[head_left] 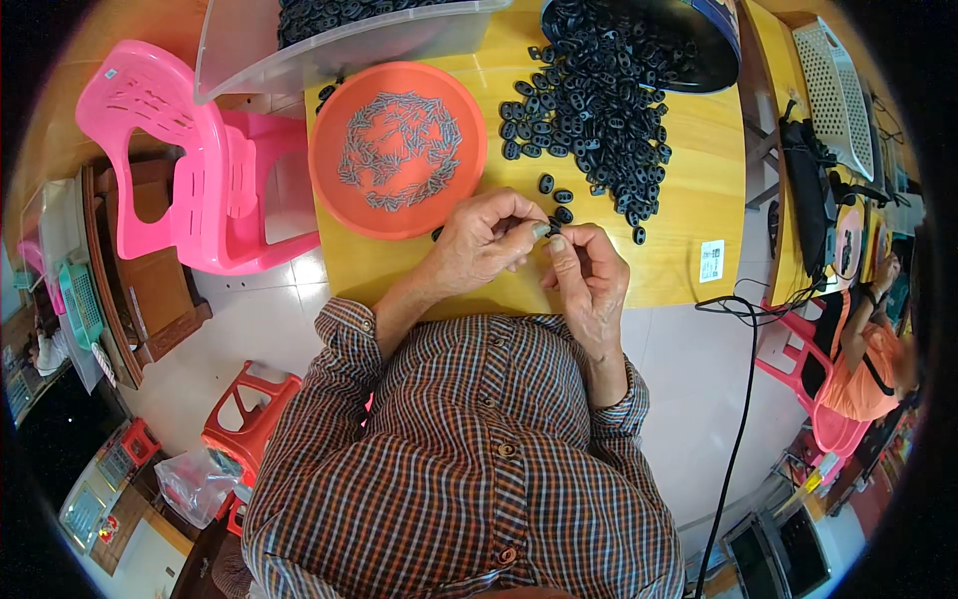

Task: Assembling small black plastic components by inserting metal rings into them at a workspace.

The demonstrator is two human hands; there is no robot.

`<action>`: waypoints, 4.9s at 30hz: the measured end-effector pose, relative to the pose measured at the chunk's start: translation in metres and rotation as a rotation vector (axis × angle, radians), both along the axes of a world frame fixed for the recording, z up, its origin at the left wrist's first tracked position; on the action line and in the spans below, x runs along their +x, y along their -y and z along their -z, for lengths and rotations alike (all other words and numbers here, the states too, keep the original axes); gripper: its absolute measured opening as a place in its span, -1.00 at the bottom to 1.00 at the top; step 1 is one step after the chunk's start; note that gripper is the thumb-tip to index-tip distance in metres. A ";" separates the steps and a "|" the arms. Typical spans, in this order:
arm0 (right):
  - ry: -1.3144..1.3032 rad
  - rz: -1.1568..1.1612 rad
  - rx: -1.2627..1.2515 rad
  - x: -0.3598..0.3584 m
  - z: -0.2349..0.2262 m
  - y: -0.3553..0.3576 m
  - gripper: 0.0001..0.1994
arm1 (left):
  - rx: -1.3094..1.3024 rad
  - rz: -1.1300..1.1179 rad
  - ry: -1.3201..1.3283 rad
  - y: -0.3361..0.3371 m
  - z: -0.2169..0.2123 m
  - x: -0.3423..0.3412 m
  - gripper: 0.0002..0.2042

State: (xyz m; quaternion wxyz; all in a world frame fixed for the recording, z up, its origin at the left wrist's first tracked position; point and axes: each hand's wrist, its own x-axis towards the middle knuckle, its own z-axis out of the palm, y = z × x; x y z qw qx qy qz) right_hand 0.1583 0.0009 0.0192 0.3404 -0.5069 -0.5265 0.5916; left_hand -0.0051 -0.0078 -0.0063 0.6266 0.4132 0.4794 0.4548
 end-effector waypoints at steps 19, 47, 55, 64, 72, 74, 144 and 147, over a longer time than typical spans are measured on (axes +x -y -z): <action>0.074 0.025 0.027 -0.002 -0.002 -0.001 -0.88 | 0.102 -0.139 -0.113 0.003 0.004 0.013 -0.91; 0.018 0.050 -0.107 0.000 0.000 -0.003 -0.87 | 0.060 -0.074 -0.093 -0.001 0.003 0.009 -0.90; -0.061 0.094 -0.193 -0.003 -0.001 -0.005 -0.85 | 0.070 -0.094 -0.131 -0.001 0.004 0.010 -0.88; -0.068 0.114 -0.174 -0.002 -0.001 -0.004 -0.86 | 0.081 -0.107 -0.104 -0.002 0.005 0.013 -0.92; -0.031 0.316 -0.173 0.028 0.002 -0.007 -0.86 | 0.122 -0.221 -0.164 -0.002 0.000 0.005 -0.90; -0.029 0.329 -0.173 0.035 0.007 -0.007 -0.86 | 0.216 -0.182 -0.344 -0.002 -0.002 0.001 -0.90; -0.246 0.220 -0.193 0.017 -0.004 0.002 -0.88 | 0.102 -0.095 0.057 0.000 -0.003 0.015 -0.72; -0.256 0.217 -0.197 0.013 -0.011 0.001 -0.88 | 0.067 -0.108 0.204 0.001 0.003 0.013 -0.73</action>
